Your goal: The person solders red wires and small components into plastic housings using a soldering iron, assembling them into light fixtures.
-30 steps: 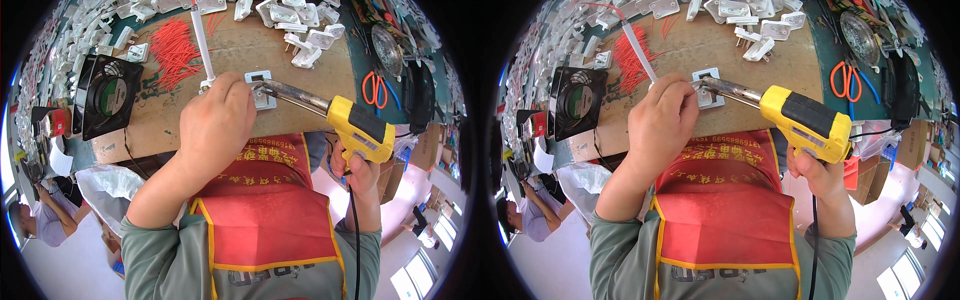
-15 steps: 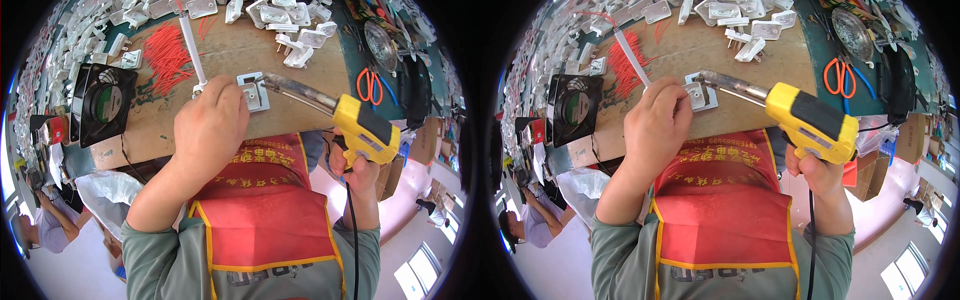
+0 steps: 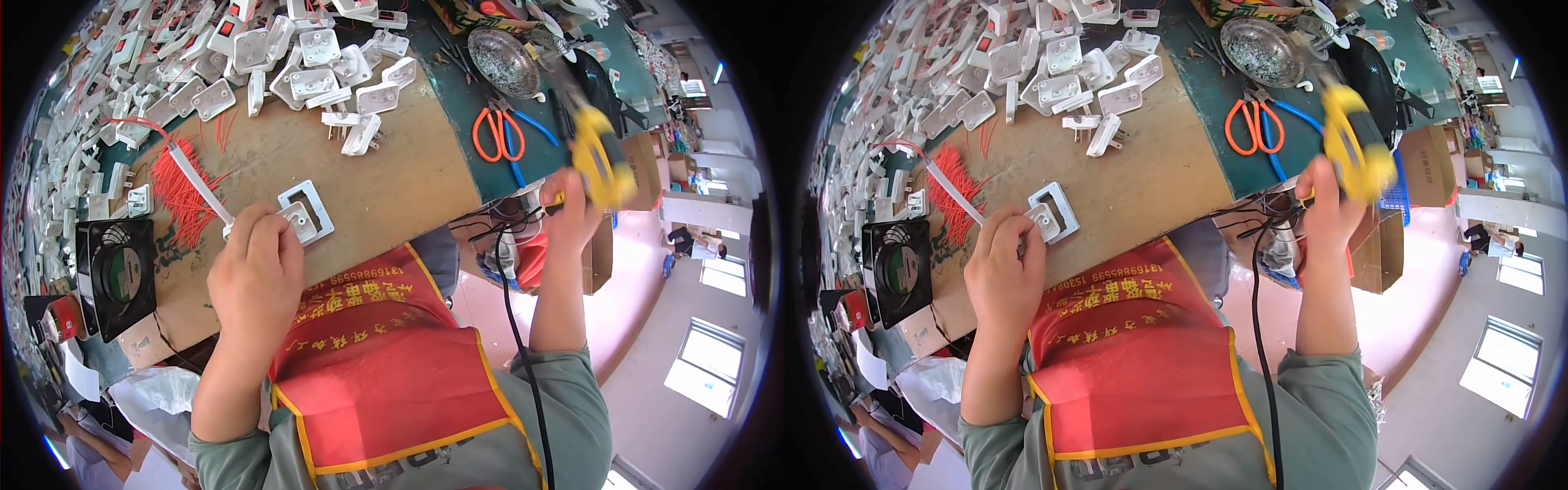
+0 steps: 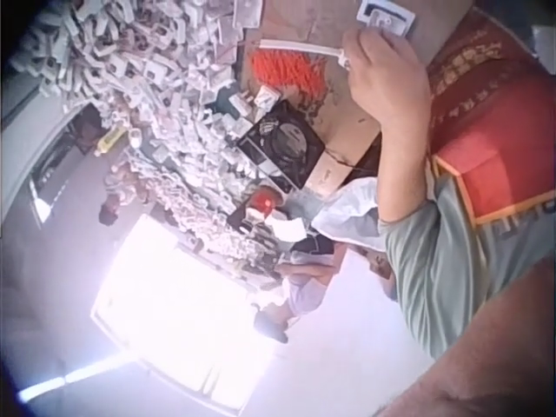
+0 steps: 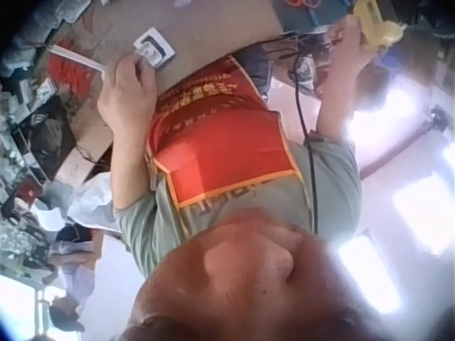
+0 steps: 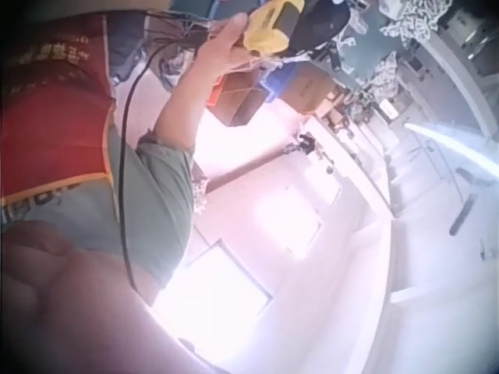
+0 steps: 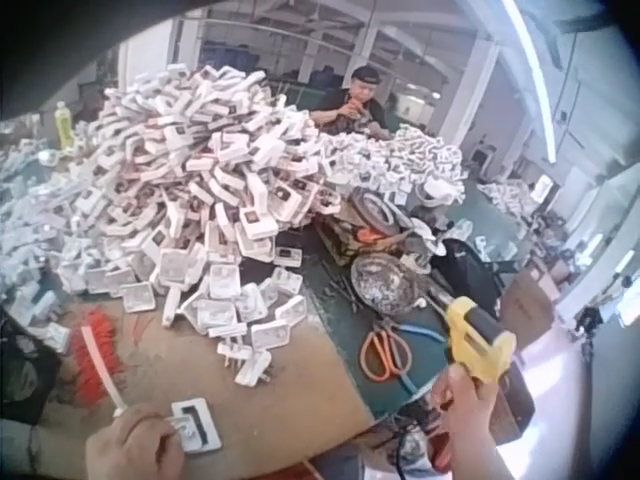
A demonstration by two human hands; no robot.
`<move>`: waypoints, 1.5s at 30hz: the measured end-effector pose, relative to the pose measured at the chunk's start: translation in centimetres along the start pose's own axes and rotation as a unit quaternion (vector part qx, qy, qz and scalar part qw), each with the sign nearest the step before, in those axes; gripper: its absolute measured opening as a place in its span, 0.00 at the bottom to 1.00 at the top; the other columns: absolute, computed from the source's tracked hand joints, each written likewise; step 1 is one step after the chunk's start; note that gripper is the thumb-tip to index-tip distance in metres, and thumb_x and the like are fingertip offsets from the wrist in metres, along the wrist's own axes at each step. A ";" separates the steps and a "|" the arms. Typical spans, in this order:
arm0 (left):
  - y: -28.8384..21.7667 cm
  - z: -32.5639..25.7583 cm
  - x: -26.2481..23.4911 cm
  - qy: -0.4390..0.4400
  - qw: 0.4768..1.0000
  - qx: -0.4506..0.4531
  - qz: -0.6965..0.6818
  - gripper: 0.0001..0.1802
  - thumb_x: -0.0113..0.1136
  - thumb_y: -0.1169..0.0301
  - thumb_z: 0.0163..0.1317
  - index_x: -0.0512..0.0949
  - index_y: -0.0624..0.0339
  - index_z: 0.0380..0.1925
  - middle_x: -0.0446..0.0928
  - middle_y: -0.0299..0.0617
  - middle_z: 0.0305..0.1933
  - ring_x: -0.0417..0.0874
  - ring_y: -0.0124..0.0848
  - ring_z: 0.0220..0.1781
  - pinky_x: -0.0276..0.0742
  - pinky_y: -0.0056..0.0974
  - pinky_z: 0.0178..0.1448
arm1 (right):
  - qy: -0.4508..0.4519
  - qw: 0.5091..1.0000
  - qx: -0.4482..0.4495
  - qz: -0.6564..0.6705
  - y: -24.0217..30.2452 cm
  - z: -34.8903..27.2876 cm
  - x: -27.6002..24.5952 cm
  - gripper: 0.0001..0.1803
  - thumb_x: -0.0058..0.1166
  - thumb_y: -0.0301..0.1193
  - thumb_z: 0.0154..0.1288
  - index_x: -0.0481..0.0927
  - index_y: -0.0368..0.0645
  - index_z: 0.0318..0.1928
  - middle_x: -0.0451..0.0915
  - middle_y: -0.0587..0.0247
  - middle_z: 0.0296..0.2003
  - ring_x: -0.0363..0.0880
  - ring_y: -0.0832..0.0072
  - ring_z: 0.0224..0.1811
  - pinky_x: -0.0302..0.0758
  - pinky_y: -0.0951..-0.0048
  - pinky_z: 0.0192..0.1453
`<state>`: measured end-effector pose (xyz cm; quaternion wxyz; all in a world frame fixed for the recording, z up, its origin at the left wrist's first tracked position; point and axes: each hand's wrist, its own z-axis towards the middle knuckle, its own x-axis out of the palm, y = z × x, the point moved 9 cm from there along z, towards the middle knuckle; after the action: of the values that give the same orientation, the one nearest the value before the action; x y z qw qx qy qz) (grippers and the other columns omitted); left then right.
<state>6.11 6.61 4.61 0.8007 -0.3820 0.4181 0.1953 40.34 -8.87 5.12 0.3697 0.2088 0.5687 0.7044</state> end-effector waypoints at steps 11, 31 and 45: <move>0.1 0.1 0.2 -0.003 1.000 0.010 0.010 0.04 0.60 0.73 0.55 0.75 0.58 0.29 0.76 0.39 0.39 0.79 0.40 0.24 0.77 0.41 0.29 | 0.128 0.977 0.068 0.158 -1.1 -3.3 5.9 0.31 0.52 0.45 0.67 0.65 0.32 0.59 0.67 0.68 0.22 0.64 0.80 0.18 0.62 0.78 0.21; 3.4 -3.8 -3.2 0.056 0.990 0.125 0.014 0.13 0.60 0.75 0.43 0.80 0.54 0.34 0.74 0.37 0.40 0.77 0.32 0.32 0.72 0.37 0.32 | 0.309 0.920 0.154 0.187 -1.0 -10.4 11.4 0.44 0.59 0.58 0.58 0.65 0.35 0.60 0.65 0.71 0.21 0.64 0.81 0.19 0.62 0.80 0.23; 3.3 -1.7 -3.5 0.125 0.973 0.188 0.054 0.11 0.62 0.74 0.44 0.78 0.55 0.31 0.74 0.38 0.43 0.77 0.39 0.38 0.74 0.40 0.40 | 0.316 0.917 0.174 0.172 -0.3 -11.7 12.4 0.44 0.61 0.58 0.56 0.66 0.36 0.60 0.65 0.72 0.21 0.64 0.80 0.19 0.61 0.79 0.22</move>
<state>1.15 7.40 5.45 0.7880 -0.2228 0.5639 0.1072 24.14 -6.97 0.16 0.0019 0.1307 0.7252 0.6760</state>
